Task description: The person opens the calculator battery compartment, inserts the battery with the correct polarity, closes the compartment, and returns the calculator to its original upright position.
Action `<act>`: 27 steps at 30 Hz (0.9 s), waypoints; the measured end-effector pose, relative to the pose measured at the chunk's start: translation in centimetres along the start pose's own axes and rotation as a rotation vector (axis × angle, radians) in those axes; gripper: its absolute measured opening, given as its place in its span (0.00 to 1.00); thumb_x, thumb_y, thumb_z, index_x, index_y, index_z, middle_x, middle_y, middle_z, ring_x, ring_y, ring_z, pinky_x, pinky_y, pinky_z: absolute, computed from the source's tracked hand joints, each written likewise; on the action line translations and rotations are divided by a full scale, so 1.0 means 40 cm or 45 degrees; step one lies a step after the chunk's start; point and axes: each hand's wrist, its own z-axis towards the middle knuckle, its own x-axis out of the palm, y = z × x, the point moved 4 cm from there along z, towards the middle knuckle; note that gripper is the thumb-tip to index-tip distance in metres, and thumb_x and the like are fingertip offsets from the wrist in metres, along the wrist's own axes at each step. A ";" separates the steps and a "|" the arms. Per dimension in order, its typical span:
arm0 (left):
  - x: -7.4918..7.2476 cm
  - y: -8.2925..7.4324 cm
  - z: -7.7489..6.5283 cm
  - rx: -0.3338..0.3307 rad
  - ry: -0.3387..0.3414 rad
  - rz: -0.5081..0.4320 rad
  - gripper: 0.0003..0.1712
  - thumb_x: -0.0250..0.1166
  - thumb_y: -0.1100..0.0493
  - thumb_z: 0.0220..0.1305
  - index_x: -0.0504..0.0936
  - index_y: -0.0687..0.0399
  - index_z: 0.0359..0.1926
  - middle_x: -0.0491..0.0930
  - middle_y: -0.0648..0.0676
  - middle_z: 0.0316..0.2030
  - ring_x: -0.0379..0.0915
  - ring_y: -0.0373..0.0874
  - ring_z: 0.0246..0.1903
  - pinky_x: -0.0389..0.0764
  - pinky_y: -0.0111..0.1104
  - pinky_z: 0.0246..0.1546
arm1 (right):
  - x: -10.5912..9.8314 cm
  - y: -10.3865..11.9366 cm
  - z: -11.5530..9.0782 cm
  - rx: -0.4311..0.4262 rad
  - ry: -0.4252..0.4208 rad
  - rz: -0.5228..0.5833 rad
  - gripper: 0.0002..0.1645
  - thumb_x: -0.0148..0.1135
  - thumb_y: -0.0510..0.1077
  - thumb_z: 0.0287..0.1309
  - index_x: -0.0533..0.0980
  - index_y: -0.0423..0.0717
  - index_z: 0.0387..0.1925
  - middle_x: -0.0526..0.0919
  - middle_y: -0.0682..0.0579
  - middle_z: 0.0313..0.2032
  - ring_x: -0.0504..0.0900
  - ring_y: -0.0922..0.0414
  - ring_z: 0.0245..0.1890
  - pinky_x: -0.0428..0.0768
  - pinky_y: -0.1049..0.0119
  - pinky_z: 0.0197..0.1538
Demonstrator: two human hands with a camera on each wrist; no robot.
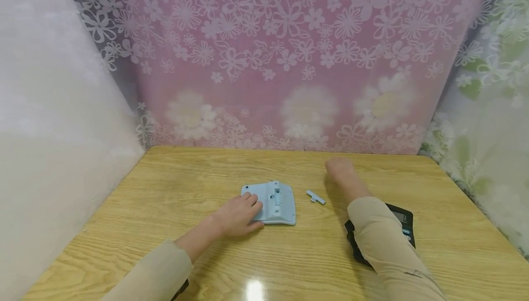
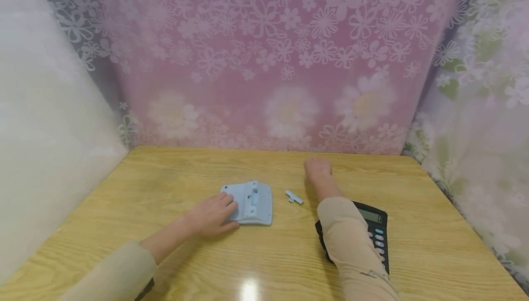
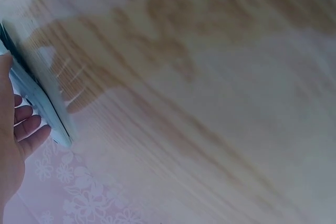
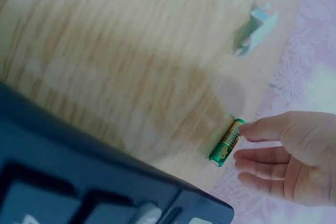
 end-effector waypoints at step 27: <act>0.012 0.004 0.001 -0.025 0.017 0.028 0.21 0.50 0.39 0.67 0.70 0.52 0.39 0.66 0.47 0.32 0.60 0.40 0.31 0.67 0.28 0.30 | 0.002 0.031 -0.004 -0.050 -0.024 -0.029 0.10 0.51 0.29 0.55 0.72 0.41 0.22 0.77 0.48 0.26 0.75 0.53 0.26 0.77 0.58 0.29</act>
